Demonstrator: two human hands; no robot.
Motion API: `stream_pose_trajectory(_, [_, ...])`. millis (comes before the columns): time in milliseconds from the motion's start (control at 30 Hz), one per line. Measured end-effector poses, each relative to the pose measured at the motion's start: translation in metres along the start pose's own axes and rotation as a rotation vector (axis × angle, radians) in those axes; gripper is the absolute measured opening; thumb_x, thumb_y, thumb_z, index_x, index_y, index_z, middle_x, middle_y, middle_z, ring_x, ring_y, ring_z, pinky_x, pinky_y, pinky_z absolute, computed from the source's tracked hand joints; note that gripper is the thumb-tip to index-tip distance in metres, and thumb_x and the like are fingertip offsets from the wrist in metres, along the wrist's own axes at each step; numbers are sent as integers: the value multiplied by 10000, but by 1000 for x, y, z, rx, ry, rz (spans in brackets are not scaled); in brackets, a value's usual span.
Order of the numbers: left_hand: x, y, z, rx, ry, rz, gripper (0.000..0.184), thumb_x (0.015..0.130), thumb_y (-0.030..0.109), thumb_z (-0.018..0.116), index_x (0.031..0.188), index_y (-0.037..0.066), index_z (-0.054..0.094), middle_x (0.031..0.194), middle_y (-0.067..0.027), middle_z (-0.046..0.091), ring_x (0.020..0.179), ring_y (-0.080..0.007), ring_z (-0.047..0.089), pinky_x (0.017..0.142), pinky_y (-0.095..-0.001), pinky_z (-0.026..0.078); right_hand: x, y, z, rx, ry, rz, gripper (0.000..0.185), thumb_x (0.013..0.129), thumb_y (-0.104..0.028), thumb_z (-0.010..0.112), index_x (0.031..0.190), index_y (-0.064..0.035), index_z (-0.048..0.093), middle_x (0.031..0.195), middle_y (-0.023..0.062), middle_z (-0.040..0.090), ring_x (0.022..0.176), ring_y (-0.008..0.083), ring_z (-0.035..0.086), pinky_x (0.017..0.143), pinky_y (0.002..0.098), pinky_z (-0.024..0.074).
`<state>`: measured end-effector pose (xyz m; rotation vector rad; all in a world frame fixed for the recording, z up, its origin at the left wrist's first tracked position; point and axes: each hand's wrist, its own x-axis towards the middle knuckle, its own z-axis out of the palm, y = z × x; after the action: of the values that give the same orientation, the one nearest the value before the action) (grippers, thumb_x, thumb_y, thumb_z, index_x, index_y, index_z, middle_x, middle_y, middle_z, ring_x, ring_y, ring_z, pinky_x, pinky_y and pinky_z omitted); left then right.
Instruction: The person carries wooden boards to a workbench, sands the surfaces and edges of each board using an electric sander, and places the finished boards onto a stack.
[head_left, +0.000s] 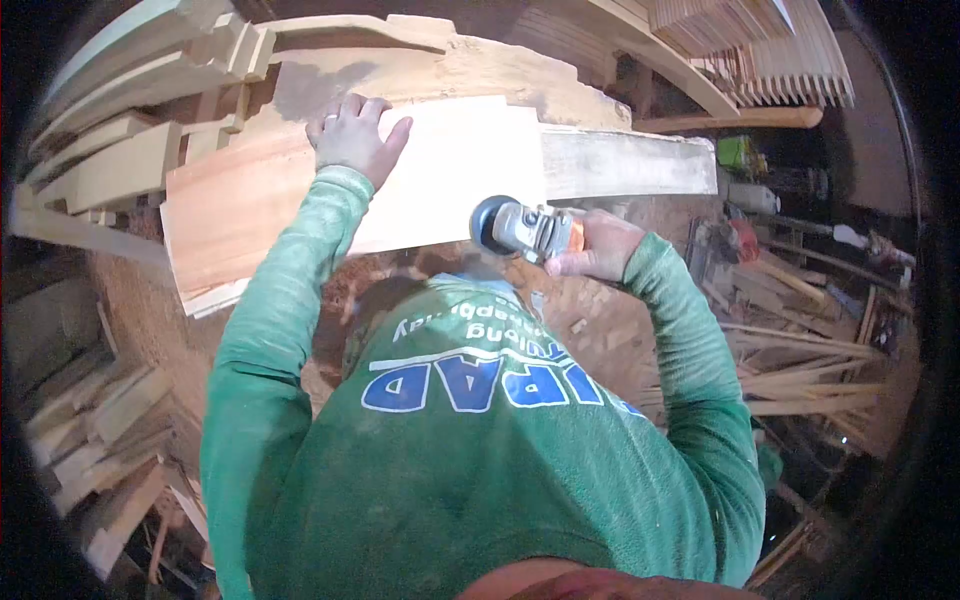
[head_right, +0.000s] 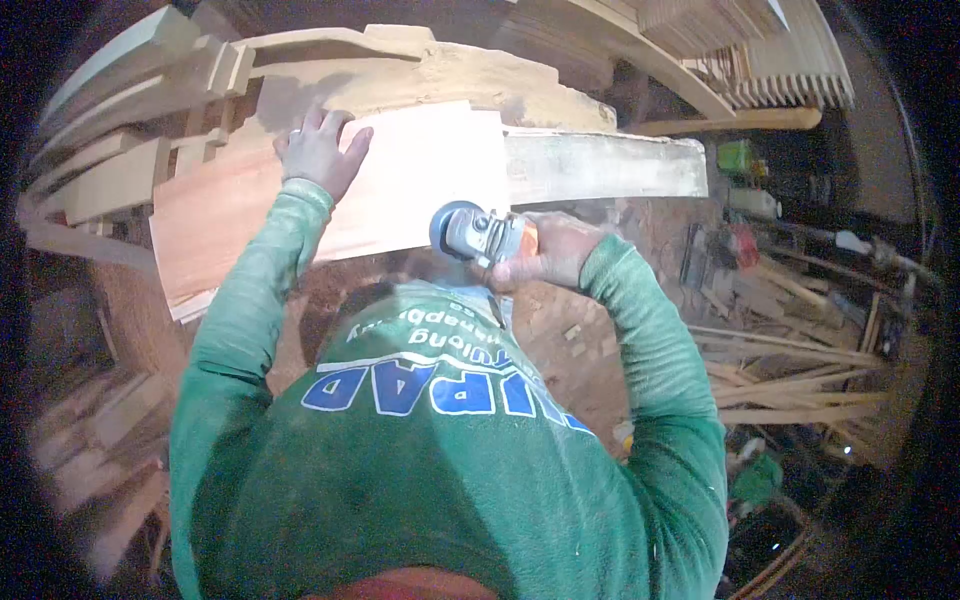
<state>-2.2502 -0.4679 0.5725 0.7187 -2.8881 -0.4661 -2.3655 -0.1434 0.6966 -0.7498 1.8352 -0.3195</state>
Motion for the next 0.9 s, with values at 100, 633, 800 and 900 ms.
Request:
stream_pose_trajectory(100, [18, -5, -4, -123, -148, 87, 451, 922, 546, 621, 1168, 179, 711, 1215, -98, 651, 1149, -292, 618, 1053, -499, 349, -7, -23, 2, 100, 64, 121, 766, 803, -610, 764, 1324, -64, 635, 1234, 148, 702, 1154, 262, 645, 1038, 382, 476])
stream_pose_trajectory(633, [11, -114, -57, -71, -262, 79, 642, 751, 573, 815, 1151, 84, 702, 1234, -172, 633, 1233, -367, 560, 1075, -443, 448, 58, 81, -66, 454, 933, 267, 787, 735, -625, 823, 1200, 1, 710, 1119, 110, 696, 990, 206, 645, 886, 335, 490])
stream_pose_trajectory(800, [-31, -124, -79, -40, -298, -203, 669, 758, 572, 821, 1163, 67, 656, 1218, -186, 638, 1215, -365, 572, 1058, -439, 459, 53, 125, -61, 645, 886, 55, 566, 822, -487, 819, 1148, -32, 736, 1038, 34, 693, 924, 139, 615, 826, 306, 484])
stream_pose_trajectory(900, [-77, -164, -61, -86, -126, -443, 658, 785, 576, 798, 1175, 65, 655, 1237, -192, 631, 1215, -367, 572, 1059, -439, 459, 52, 135, -67, 721, 863, -6, 496, 854, -442, 807, 1126, -32, 740, 1031, 24, 694, 903, 123, 613, 815, 292, 481])
